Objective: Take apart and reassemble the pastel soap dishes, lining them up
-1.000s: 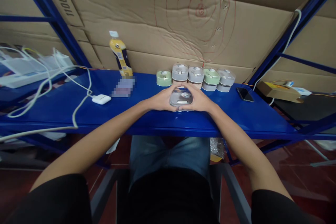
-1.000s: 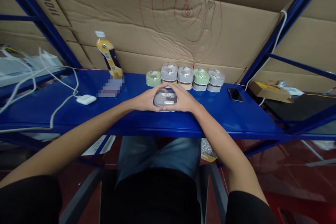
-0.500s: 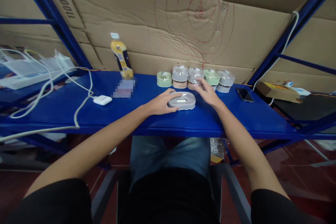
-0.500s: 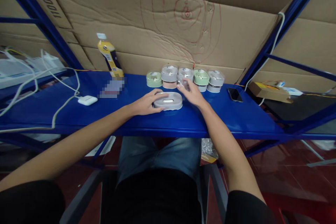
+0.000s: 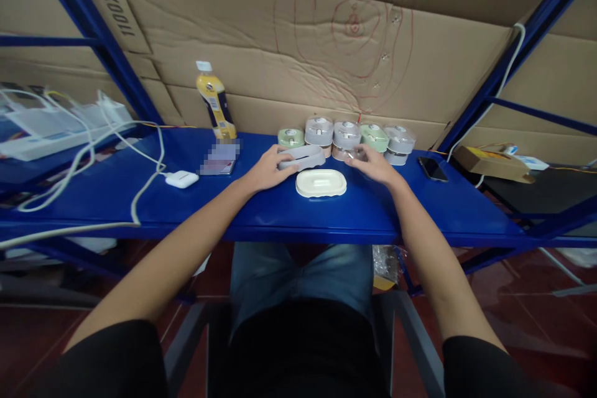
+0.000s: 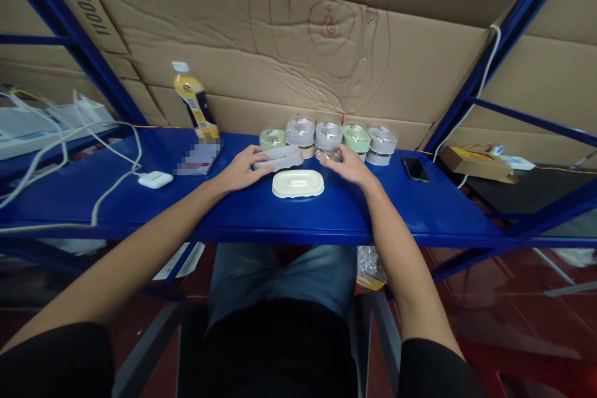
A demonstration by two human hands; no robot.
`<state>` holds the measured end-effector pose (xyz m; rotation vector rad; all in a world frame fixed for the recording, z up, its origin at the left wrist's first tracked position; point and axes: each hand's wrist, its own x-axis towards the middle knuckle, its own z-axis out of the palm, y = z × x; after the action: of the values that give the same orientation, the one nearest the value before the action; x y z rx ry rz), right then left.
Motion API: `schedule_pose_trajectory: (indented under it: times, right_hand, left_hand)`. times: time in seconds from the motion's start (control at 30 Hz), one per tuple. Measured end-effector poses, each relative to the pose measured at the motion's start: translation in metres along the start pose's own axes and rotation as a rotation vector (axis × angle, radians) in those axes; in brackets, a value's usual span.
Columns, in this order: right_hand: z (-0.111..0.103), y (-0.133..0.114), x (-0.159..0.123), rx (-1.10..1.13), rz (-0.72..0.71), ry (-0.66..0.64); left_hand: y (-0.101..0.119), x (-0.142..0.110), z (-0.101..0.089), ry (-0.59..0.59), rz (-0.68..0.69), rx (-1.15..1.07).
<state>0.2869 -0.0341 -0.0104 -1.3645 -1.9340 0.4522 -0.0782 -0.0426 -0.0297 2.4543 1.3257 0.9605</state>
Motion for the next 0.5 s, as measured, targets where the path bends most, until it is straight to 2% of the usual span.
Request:
schedule_pose_trajectory:
  times: [0.13, 0.3, 0.43, 0.5]
  right_hand:
    - [-0.005, 0.002, -0.002, -0.079, 0.038, -0.121]
    - [-0.006, -0.005, -0.005, -0.086, 0.024, -0.16]
    - [-0.007, -0.011, -0.007, -0.096, 0.069, -0.057]
    - [-0.007, -0.014, -0.008, -0.051, 0.006, 0.003]
  left_hand:
    - [-0.009, 0.002, 0.003, -0.014, -0.051, 0.022]
    - [-0.01, 0.003, 0.004, -0.02, -0.059, 0.018]
    - [0.005, -0.001, 0.006, 0.012, 0.073, -0.068]
    - [0.018, -0.004, 0.011, -0.005, 0.148, -0.111]
